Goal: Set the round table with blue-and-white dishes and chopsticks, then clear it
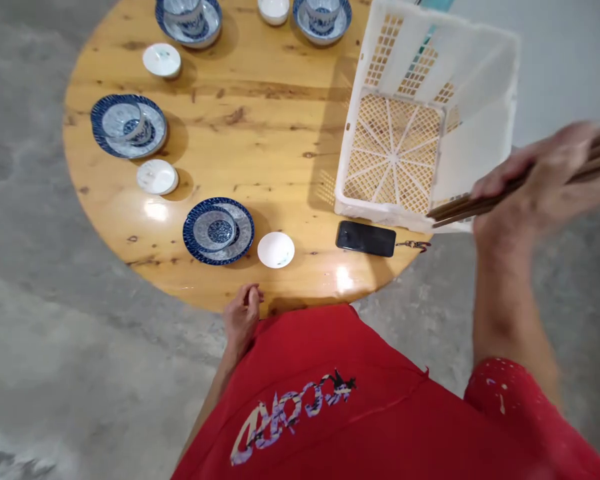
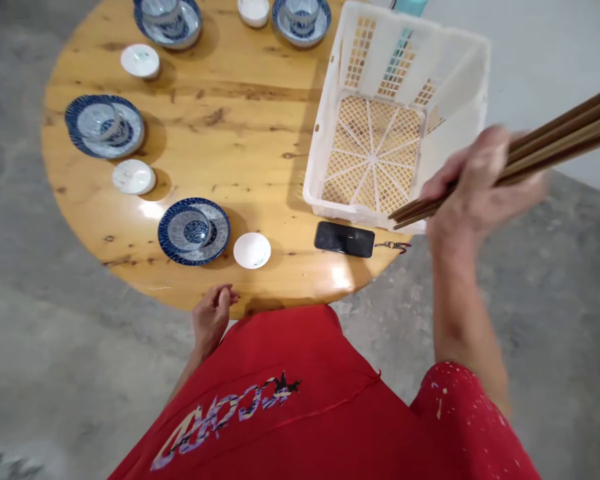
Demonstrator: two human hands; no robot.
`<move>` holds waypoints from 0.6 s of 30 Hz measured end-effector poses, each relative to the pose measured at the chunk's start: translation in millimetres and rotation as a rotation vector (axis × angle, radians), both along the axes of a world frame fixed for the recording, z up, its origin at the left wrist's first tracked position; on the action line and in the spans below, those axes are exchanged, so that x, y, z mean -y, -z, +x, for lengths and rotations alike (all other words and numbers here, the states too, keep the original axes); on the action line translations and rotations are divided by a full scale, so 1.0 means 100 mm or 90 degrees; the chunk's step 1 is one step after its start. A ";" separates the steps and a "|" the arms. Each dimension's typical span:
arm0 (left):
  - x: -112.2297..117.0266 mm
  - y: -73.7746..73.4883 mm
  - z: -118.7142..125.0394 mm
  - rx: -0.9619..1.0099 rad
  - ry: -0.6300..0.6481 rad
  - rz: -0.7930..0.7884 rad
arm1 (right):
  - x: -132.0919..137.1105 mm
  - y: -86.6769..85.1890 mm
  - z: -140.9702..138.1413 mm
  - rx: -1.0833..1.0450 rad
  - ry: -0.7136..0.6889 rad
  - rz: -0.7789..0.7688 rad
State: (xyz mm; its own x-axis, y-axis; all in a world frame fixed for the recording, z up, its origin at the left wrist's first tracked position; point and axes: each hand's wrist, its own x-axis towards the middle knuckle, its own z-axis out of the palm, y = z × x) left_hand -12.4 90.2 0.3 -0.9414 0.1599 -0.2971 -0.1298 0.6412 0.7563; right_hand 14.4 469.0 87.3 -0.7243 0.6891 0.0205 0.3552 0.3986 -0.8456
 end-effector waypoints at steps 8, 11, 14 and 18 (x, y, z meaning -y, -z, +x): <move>-0.28 -0.45 -0.42 -0.161 0.265 0.165 | 1.41 0.43 0.23 -0.210 0.156 -0.093; -0.59 -0.72 -0.47 -0.142 0.401 0.286 | 1.74 0.67 0.23 -0.186 0.131 -0.120; -0.88 -0.92 -0.44 -0.093 0.483 0.380 | 1.91 0.76 0.20 -0.157 0.102 -0.148; -1.13 -1.06 -0.33 -0.011 0.446 0.477 | 2.00 0.70 0.16 -0.232 0.053 -0.224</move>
State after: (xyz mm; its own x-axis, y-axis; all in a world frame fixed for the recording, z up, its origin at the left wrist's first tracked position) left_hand -45.3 202.8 105.9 -0.5686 0.8141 0.1184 0.1071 -0.0694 0.9918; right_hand 30.2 269.2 17.2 -0.6560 0.7546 0.0172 0.0314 0.0501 -0.9982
